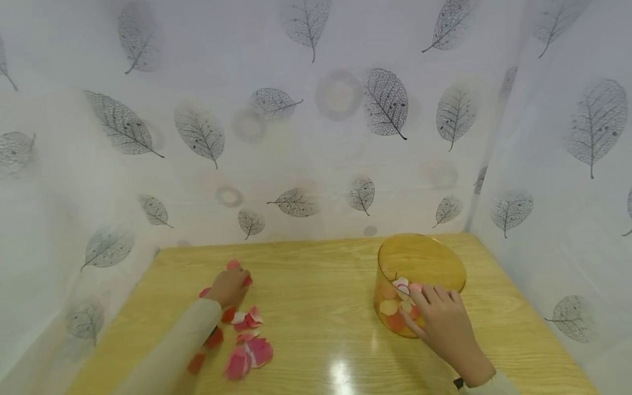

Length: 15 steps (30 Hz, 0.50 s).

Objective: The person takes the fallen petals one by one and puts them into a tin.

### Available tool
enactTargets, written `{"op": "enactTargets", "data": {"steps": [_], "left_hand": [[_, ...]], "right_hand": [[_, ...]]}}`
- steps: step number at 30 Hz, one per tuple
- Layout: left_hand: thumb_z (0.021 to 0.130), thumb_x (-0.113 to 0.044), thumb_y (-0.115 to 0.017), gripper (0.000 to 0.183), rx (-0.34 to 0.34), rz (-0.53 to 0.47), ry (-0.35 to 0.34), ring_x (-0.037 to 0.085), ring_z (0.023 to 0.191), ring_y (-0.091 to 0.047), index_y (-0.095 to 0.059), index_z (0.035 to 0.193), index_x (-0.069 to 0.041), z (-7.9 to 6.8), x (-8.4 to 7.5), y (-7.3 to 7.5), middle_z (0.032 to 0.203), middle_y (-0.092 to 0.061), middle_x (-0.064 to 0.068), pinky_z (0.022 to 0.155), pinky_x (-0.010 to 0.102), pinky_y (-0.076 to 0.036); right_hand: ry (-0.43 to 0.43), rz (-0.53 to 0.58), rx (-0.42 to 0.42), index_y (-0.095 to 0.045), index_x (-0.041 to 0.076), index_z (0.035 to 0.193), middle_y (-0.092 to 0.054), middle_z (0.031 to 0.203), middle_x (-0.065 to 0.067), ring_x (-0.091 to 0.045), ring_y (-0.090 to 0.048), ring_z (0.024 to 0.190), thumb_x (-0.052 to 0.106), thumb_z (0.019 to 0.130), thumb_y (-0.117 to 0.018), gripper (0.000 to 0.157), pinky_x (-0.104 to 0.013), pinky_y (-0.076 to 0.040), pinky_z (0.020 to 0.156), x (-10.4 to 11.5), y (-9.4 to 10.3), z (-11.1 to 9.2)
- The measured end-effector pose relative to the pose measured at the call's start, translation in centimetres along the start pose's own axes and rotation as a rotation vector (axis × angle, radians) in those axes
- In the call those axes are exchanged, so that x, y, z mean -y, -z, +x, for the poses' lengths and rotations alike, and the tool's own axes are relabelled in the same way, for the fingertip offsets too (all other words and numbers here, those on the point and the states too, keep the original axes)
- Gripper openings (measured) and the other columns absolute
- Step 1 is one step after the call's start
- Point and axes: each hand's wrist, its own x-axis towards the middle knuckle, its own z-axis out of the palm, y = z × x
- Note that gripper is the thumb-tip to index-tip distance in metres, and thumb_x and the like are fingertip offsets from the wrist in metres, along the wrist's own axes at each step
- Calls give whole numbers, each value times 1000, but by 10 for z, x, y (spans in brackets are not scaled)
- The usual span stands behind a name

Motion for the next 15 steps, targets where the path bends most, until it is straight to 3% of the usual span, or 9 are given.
{"op": "enactTargets", "data": {"steps": [7,15], "left_hand": [[82,-12,-67,6,-6,-27,23,22,69,-60,-66,88,-10,1,0,1,76,-63,3,73,44,-50],[79,-11,-70,6,-117,-5,-63,20,64,-60,-65,79,-12,0,4,0,70,-65,1,67,40,-50]], "right_hand": [[11,-1,-17,-55,8,88,-51,69,-5,-23,-43,57,57,96,-16,64,-31,-27,52,-1,0,2],[8,-4,-8,-59,7,93,-54,71,-6,-23,-45,58,58,96,-15,67,-31,-27,53,0,1,1]]}}
